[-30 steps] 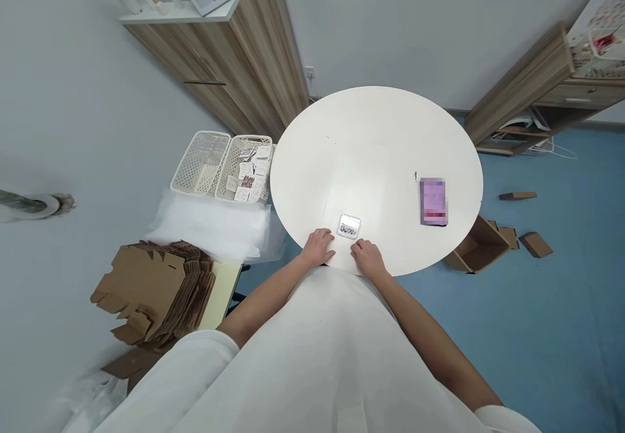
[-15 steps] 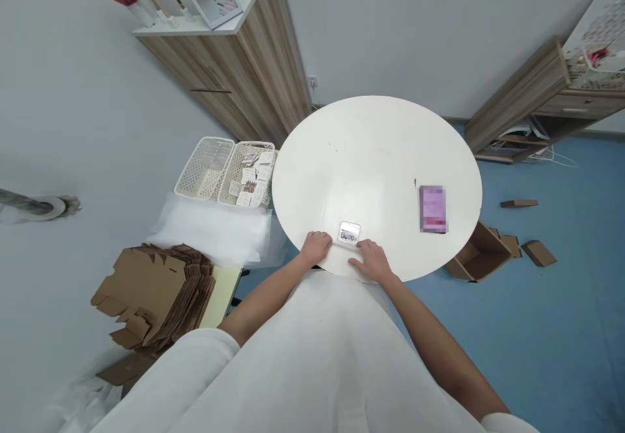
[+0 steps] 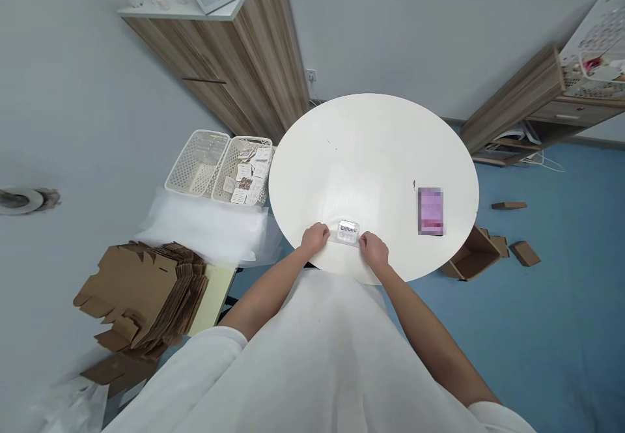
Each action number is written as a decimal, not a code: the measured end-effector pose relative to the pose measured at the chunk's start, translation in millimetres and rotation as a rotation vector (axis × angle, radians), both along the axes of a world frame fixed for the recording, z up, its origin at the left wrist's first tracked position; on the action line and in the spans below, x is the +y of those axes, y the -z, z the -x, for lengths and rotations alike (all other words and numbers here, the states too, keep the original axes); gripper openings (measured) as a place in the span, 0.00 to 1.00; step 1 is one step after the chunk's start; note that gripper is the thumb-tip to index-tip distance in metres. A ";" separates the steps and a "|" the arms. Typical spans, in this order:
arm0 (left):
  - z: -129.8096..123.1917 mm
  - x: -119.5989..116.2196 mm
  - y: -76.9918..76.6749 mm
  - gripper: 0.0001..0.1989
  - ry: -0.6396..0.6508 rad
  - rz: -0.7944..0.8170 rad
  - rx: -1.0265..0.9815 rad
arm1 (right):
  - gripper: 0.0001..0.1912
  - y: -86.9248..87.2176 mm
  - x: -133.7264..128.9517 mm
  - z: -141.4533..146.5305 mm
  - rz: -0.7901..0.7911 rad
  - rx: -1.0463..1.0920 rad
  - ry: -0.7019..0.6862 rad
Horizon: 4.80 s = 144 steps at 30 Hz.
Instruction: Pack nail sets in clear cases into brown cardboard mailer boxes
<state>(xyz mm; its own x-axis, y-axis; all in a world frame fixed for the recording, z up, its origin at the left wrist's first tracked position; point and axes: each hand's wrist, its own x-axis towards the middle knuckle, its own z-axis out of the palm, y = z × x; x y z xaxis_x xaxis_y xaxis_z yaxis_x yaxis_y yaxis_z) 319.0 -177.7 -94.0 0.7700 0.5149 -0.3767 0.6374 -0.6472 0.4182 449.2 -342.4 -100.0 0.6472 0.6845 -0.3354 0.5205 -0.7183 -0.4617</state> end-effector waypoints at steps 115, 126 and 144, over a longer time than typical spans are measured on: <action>-11.8 14.9 -31.9 0.16 0.185 0.103 -0.072 | 0.15 -39.5 35.0 -36.1 -0.052 0.179 -0.338; -12.4 49.6 -0.7 0.09 -0.245 0.214 -0.122 | 0.15 -20.9 56.3 -56.4 -0.015 0.266 -0.041; -17.5 12.1 -26.3 0.20 0.087 -0.130 -0.225 | 0.30 1.7 0.7 -29.7 -0.264 0.355 0.525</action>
<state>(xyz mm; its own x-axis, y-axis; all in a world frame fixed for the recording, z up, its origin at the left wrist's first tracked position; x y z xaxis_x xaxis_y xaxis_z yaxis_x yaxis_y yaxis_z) 336.5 -165.5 -67.7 0.8705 0.4757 -0.1259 0.4771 -0.7531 0.4531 478.9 -341.7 -101.7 0.7975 0.3979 -0.4535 -0.0809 -0.6744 -0.7340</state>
